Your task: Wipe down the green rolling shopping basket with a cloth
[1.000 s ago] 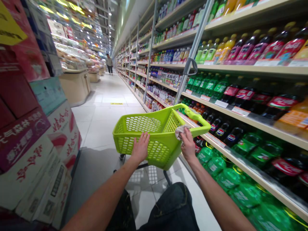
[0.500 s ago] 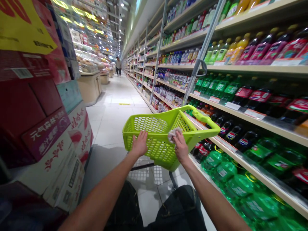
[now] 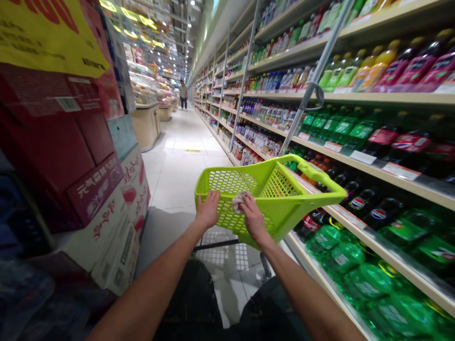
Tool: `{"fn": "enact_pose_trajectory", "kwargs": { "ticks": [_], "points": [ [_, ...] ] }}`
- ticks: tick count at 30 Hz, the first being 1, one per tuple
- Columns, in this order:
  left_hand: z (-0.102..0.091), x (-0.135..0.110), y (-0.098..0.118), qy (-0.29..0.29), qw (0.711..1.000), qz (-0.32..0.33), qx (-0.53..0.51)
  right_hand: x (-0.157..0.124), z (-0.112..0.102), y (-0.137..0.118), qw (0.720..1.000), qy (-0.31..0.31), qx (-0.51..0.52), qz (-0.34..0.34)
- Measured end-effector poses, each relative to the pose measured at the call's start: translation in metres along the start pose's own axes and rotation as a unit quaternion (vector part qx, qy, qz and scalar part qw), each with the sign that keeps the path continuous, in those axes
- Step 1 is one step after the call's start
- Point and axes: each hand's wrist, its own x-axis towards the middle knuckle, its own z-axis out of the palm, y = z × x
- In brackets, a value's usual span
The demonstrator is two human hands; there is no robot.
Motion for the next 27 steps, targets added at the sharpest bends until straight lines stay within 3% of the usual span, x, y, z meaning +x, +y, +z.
{"fn": "enact_pose_trajectory", "kwargs": {
  "ticks": [4,6,9,12,14,19,22,27],
  "points": [
    [-0.003,-0.005,-0.012,-0.008,0.999,0.046,-0.016,-0.043,0.034,-0.02,0.993,-0.113,-0.01,-0.024],
    [-0.005,-0.007,-0.025,-0.01,0.999,0.018,-0.029,-0.056,0.041,-0.031,0.988,-0.154,-0.008,-0.028],
    [-0.004,-0.008,-0.047,-0.003,0.998,-0.056,-0.041,-0.031,0.037,-0.048,0.992,-0.123,0.011,-0.028],
    [0.0,-0.009,-0.059,0.003,0.997,-0.052,-0.059,0.016,0.04,-0.065,0.997,-0.061,0.034,-0.026],
    [0.001,-0.01,-0.061,0.002,0.996,-0.051,-0.073,0.029,0.052,-0.075,0.997,-0.064,0.041,-0.029],
    [0.0,-0.016,-0.062,-0.009,0.996,-0.042,-0.077,-0.02,0.084,-0.094,0.982,-0.184,0.012,-0.03],
    [0.002,-0.017,-0.062,-0.009,0.996,-0.041,-0.081,-0.029,0.077,-0.098,0.982,-0.179,0.021,-0.05],
    [0.004,-0.016,-0.061,0.004,0.994,-0.047,-0.097,0.026,0.052,-0.093,0.992,-0.078,0.053,-0.082]
  ]
}}
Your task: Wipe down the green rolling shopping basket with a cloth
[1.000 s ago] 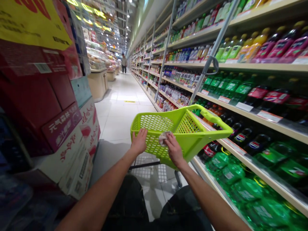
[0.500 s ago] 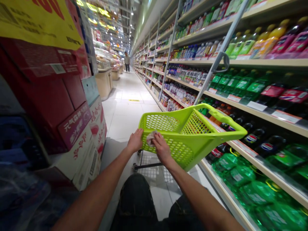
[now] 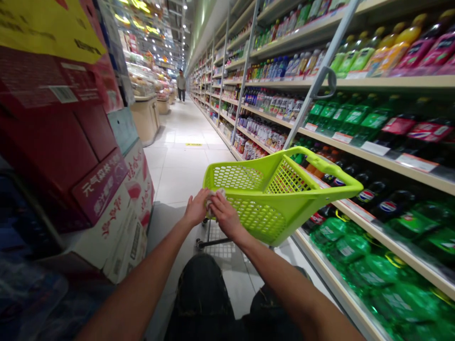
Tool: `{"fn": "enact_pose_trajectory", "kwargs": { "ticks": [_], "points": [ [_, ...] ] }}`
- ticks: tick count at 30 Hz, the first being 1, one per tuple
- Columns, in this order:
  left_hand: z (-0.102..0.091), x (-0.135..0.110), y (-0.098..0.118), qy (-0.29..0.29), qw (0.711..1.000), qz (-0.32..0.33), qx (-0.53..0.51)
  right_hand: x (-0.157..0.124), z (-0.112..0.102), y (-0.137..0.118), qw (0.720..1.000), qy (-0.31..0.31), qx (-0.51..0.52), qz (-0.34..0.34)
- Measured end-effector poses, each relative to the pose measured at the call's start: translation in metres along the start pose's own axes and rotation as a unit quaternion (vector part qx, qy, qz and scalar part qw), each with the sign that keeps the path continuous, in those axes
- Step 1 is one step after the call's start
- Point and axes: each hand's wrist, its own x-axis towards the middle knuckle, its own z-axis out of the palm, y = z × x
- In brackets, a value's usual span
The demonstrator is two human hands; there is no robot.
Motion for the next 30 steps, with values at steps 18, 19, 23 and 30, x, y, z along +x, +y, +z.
{"fn": "enact_pose_trajectory", "kwargs": {
  "ticks": [18,19,23,30],
  "points": [
    [0.011,-0.003,0.064,0.037,0.993,0.036,0.106,-0.052,-0.148,0.132,0.966,-0.032,-0.164,0.199],
    [0.012,-0.002,0.072,0.035,0.993,0.043,0.105,-0.048,-0.137,0.125,0.971,-0.043,-0.156,0.178],
    [0.013,0.001,0.082,0.027,0.991,0.061,0.117,-0.038,-0.126,0.121,0.976,-0.066,-0.155,0.137],
    [0.012,0.003,0.08,0.035,0.99,0.051,0.129,-0.085,-0.261,0.209,0.92,-0.026,-0.286,0.267]
  ]
}}
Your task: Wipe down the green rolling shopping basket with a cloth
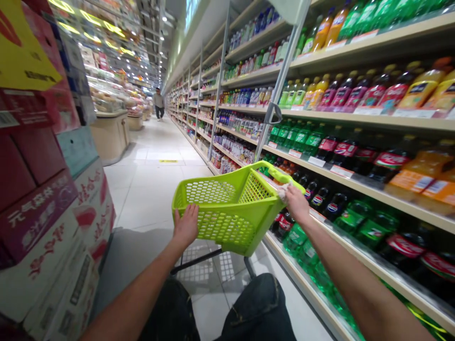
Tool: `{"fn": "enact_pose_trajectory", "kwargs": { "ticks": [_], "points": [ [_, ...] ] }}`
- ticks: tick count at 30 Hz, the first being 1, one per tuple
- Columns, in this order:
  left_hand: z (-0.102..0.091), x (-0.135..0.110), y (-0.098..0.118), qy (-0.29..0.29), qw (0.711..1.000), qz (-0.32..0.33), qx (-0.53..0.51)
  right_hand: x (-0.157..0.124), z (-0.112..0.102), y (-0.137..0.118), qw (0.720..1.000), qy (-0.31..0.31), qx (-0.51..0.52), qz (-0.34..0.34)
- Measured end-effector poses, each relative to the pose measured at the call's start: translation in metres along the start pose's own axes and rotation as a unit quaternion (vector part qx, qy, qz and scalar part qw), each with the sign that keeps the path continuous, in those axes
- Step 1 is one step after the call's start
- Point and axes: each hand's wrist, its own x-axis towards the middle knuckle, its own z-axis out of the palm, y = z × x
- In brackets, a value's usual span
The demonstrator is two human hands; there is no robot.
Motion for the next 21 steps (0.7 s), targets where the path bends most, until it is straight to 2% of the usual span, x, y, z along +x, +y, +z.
{"fn": "enact_pose_trajectory", "kwargs": {
  "ticks": [2,4,7,9,11,14,16,18,21],
  "points": [
    [-0.002,0.002,0.009,-0.007,1.0,-0.011,-0.003,-0.001,-0.006,0.015,0.999,0.023,-0.014,0.042],
    [-0.003,0.004,0.018,-0.014,1.0,-0.015,-0.008,-0.005,0.0,0.003,0.999,0.039,0.0,0.032],
    [-0.001,0.006,0.029,-0.013,1.0,-0.007,-0.014,-0.012,0.018,-0.035,0.996,0.015,0.041,-0.082],
    [0.001,0.006,0.03,-0.007,1.0,0.001,-0.016,-0.013,0.024,-0.049,0.99,-0.018,0.047,-0.133],
    [0.003,0.004,0.027,-0.005,1.0,0.013,-0.021,-0.009,0.02,-0.046,0.991,-0.035,0.029,-0.124],
    [0.005,0.002,0.023,-0.004,0.999,0.027,-0.032,0.002,0.009,-0.03,0.997,-0.036,-0.005,-0.068],
    [0.005,0.0,0.022,-0.003,0.999,0.024,-0.037,0.006,0.008,-0.03,0.999,-0.027,-0.012,-0.034],
    [0.006,-0.001,0.022,-0.005,0.999,0.021,-0.038,0.006,0.014,-0.045,0.999,-0.023,-0.005,-0.021],
    [0.007,-0.001,0.021,-0.006,0.999,0.021,-0.035,-0.001,0.027,-0.077,0.995,-0.048,0.025,-0.09]
  ]
}}
